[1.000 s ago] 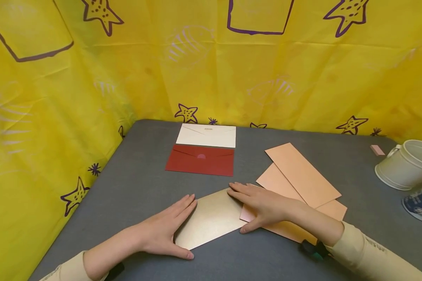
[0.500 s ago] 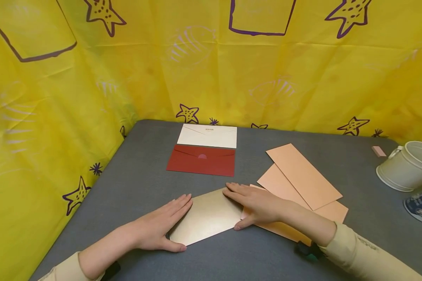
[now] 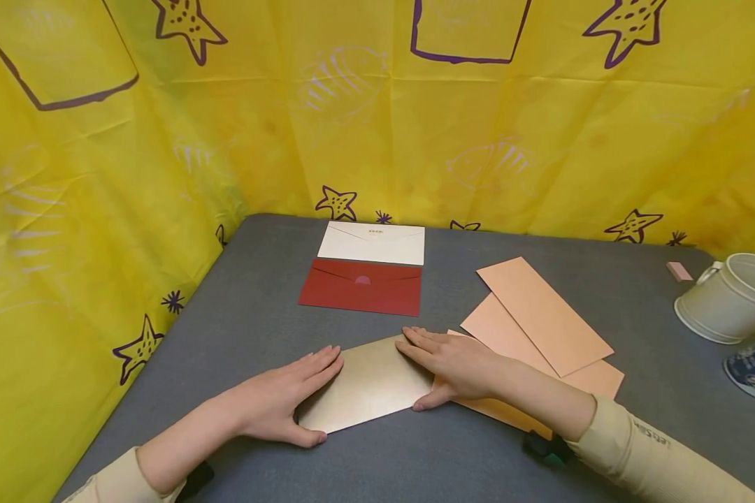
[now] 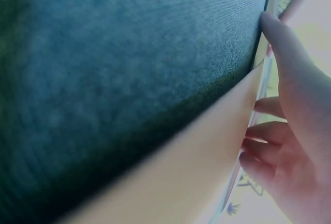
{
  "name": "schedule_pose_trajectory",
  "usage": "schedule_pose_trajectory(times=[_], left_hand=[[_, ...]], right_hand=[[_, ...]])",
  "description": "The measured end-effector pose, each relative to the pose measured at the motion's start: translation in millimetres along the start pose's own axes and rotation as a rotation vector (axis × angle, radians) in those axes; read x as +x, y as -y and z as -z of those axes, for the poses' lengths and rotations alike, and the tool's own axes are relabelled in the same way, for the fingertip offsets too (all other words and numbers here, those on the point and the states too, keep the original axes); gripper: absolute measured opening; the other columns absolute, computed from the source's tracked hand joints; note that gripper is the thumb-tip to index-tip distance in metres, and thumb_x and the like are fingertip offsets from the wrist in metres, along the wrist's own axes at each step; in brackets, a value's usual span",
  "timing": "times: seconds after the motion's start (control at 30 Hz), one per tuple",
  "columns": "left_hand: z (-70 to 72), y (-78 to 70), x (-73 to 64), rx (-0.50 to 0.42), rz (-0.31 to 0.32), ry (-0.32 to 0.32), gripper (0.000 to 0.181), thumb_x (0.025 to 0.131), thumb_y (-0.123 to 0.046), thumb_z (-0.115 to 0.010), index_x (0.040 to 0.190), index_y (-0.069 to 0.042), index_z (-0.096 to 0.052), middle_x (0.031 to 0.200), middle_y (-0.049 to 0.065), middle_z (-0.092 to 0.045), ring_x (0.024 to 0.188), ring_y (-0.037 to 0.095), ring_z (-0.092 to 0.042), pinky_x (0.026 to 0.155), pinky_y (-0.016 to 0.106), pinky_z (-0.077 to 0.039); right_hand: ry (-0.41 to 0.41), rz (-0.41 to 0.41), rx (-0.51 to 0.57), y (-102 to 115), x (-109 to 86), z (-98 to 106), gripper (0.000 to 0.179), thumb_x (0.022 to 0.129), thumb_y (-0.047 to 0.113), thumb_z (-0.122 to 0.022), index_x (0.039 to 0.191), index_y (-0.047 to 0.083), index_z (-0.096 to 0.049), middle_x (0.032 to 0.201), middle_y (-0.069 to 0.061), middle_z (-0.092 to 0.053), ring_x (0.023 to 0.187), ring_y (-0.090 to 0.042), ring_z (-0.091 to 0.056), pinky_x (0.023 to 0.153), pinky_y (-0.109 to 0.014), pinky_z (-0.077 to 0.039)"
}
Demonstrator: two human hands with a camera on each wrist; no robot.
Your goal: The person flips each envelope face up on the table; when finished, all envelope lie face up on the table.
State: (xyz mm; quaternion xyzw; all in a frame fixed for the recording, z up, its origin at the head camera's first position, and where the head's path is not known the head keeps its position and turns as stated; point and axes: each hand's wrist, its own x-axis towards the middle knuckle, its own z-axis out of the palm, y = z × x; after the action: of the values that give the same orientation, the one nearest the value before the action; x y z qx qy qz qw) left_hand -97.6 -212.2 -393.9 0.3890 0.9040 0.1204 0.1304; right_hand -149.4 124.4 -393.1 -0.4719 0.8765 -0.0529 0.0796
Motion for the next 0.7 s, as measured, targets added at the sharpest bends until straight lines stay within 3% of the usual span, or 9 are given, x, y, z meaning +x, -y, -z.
schedule_pose_trajectory(times=[0.13, 0.4, 0.7], left_hand=[[1.1, 3.2, -0.7, 0.018, -0.014, -0.036, 0.091, 0.085, -0.067, -0.058, 0.154, -0.012, -0.031, 0.16, 0.005, -0.023, 0.144, 0.019, -0.027, 0.104, 0.041, -0.041], [6.8, 11.1, -1.4, -0.058, -0.07, -0.054, 0.081, 0.086, -0.06, -0.062, 0.149, -0.015, -0.041, 0.156, 0.006, -0.032, 0.139, 0.017, -0.036, 0.098, 0.046, -0.046], [10.9, 20.4, -3.0, -0.103, -0.282, -0.191, 0.058, 0.086, -0.038, -0.07, 0.137, -0.013, -0.058, 0.14, 0.009, -0.053, 0.128, 0.023, -0.051, 0.093, 0.042, -0.05]], right_hand=[[0.0, 0.003, 0.028, -1.3, -1.6, -0.3, 0.098, 0.082, 0.073, -0.057, 0.154, 0.012, -0.031, 0.158, -0.013, -0.027, 0.143, -0.025, -0.028, 0.106, -0.045, -0.038], [-0.029, 0.043, 0.089, -2.2, -2.8, 1.5, 0.087, 0.085, 0.058, -0.064, 0.152, 0.01, -0.034, 0.156, -0.012, -0.031, 0.143, -0.025, -0.028, 0.107, -0.042, -0.037], [-0.096, 0.073, 0.111, 1.7, -1.9, 2.7, 0.069, 0.084, 0.038, -0.062, 0.145, 0.009, -0.048, 0.149, -0.009, -0.043, 0.139, -0.023, -0.038, 0.103, -0.04, -0.042]])
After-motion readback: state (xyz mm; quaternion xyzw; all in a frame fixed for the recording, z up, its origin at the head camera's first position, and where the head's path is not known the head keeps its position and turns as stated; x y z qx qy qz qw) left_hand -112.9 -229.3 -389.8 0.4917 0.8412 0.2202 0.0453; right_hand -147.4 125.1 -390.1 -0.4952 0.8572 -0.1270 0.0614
